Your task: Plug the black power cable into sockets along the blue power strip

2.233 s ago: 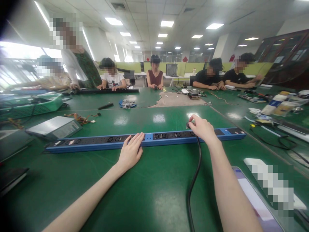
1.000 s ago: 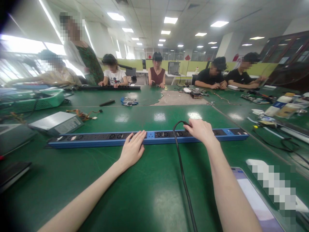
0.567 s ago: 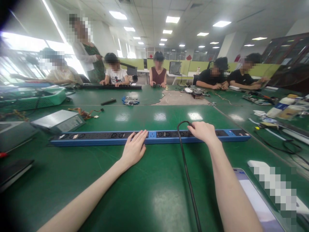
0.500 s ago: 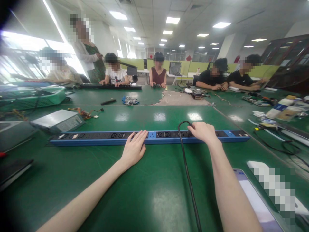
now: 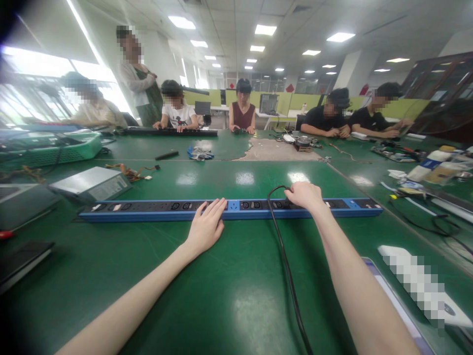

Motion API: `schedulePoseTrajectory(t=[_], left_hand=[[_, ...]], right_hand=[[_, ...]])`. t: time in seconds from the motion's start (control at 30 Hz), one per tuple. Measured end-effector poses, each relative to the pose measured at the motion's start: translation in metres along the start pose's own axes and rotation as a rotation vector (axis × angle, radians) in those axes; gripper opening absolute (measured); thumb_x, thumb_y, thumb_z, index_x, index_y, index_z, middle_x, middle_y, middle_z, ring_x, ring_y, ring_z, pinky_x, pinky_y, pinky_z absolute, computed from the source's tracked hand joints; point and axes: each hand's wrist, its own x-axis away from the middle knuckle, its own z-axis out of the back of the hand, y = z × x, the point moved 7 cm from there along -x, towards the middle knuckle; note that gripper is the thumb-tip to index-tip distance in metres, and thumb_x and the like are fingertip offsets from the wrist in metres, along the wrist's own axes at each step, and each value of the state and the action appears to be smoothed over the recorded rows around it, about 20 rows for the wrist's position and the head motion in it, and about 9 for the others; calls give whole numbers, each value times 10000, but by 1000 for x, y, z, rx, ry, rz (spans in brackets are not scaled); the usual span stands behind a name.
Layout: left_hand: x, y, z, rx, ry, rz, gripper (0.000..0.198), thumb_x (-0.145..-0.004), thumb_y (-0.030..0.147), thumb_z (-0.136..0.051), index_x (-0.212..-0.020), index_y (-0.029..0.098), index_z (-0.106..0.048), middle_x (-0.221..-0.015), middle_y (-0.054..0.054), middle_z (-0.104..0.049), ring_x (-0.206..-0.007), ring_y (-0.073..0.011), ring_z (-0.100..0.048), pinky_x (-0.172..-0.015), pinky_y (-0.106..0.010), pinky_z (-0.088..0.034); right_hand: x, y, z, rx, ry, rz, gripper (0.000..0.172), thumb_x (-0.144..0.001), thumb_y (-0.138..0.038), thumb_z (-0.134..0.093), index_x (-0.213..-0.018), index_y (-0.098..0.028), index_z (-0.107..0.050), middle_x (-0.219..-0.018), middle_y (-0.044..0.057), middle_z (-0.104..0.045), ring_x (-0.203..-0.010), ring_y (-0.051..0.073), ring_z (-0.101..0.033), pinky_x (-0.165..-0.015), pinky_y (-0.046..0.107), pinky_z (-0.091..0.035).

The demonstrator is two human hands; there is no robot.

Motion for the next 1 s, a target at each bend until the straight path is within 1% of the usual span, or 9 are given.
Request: schedulePoseTrajectory(t=[0.13,0.23,0.37,0.53,0.6,0.77,0.9,1.0], left_hand=[[0,0,0,2,0,2,791,-948,159,-474,-1686,263,-208,-1685,-38,-347,-1549,-254,-361,-1299,-526,-218],[1,0,0,-9,-8,5,775,-950,165,-473,-1681,256,-230,-1688,-32,-343,-1554,-247,-352,-1303,-516,-216],[1,-1,0,-15,-9,3,797,-938,174,-494,-1683,254,-224,-1683,-40,-351,-1551,-258,-359,-1298,-520,-229],[0,-1,-1,-2,10,7,832,-927,150,-495,-1691,267,-187,-1679,-42,-356,-1548,-262,-365,-1294,-533,-226],[0,-1,-1,-2,11,9,826,-931,149,-485,-1691,270,-184,-1678,-36,-358,-1548,-259,-364,-1294,-531,-230],[-1,-1,-2,-4,5,11,799,-942,147,-471,-1686,269,-209,-1681,-28,-354,-1550,-243,-361,-1299,-517,-227],[-1,0,-2,-9,1,14,779,-948,153,-466,-1681,268,-230,-1689,-24,-337,-1554,-237,-354,-1304,-505,-223],[-1,1,-2,-11,1,14,770,-954,162,-462,-1681,265,-230,-1690,-24,-335,-1555,-236,-352,-1307,-504,-220]], right_hand=[[5,-6,-5,24,25,29,553,-979,-596,-412,-920,-192,-785,-1012,184,-750,-978,317,-713,-867,423,-527],[5,-7,-12,31,14,31,587,-1000,-593,-368,-950,-186,-788,-1025,188,-754,-975,319,-721,-863,424,-524],[5,-10,-21,57,6,49,601,-1024,-556,-322,-998,-179,-790,-1046,191,-764,-990,321,-730,-874,426,-516],[13,-12,-22,71,84,13,630,-1051,-552,-278,-1040,-172,-780,-1019,191,-772,-1012,294,-734,-948,420,-488],[15,-12,-24,66,88,16,629,-1051,-563,-283,-1038,-171,-776,-1019,189,-773,-1024,290,-733,-970,418,-479],[13,-5,-31,-30,43,-28,644,-1038,-620,-283,-1102,-198,-765,-1064,186,-764,-1026,313,-732,-897,408,-512],[16,-3,-32,-37,66,-62,648,-1038,-623,-276,-1086,-194,-758,-1028,188,-758,-1003,322,-734,-885,413,-520],[19,-5,-31,-21,88,-37,641,-1038,-624,-273,-1076,-200,-753,-1014,179,-758,-983,334,-736,-860,425,-525]])
